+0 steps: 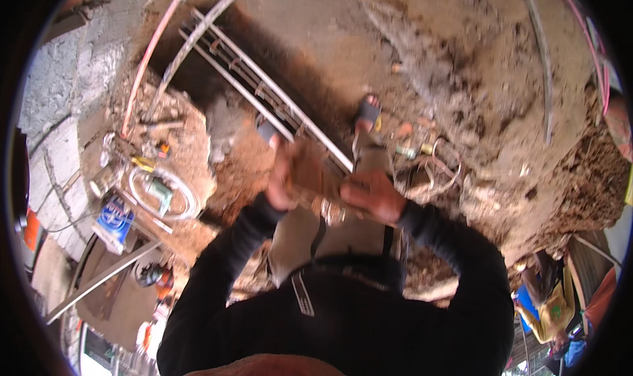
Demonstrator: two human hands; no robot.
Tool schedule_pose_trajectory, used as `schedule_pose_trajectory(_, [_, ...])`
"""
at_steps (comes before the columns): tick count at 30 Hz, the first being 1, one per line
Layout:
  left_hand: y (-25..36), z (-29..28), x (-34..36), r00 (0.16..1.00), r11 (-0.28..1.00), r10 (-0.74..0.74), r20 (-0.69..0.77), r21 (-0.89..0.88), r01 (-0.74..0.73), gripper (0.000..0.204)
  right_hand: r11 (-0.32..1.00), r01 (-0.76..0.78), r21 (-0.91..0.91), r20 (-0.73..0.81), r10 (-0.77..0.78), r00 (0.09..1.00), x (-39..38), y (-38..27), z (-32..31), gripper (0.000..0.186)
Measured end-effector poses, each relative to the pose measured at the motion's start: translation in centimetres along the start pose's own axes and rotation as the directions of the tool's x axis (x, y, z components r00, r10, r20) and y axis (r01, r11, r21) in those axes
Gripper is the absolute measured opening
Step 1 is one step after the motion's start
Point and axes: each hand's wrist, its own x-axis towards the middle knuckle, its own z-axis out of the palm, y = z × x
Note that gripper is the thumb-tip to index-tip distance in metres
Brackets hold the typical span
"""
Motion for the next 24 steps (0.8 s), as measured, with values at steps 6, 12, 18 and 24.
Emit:
schedule_pose_trajectory(6, [10.8,3.8,3.1,0.995,0.943,0.093,-0.029,-0.32,-0.097,0.081,0.869,0.047,0.492,-0.068,-0.016,0.998,0.1,-7.4,0.1,0.06])
schedule_pose_trajectory(12, [16.7,0.9,-1.9,0.938,0.692,0.041,0.343,0.668,-0.275,0.051,0.972,0.212,-0.099,-0.074,-0.219,0.973,-4.8,-10.1,-0.5,0.061])
schedule_pose_trajectory(18, [12.8,0.7,-6.2,0.94,-0.164,0.059,0.335,0.932,-0.322,0.027,0.304,0.01,-0.953,-0.113,-0.383,0.917,-7.4,-14.3,2.5,0.06])
schedule_pose_trajectory(24, [9.3,1.9,-2.8,0.992,-0.176,-0.122,-0.046,0.984,0.024,0.041,0.467,-0.519,-0.716,-0.589,-0.006,0.808,-1.7,-8.7,3.2,0.067])
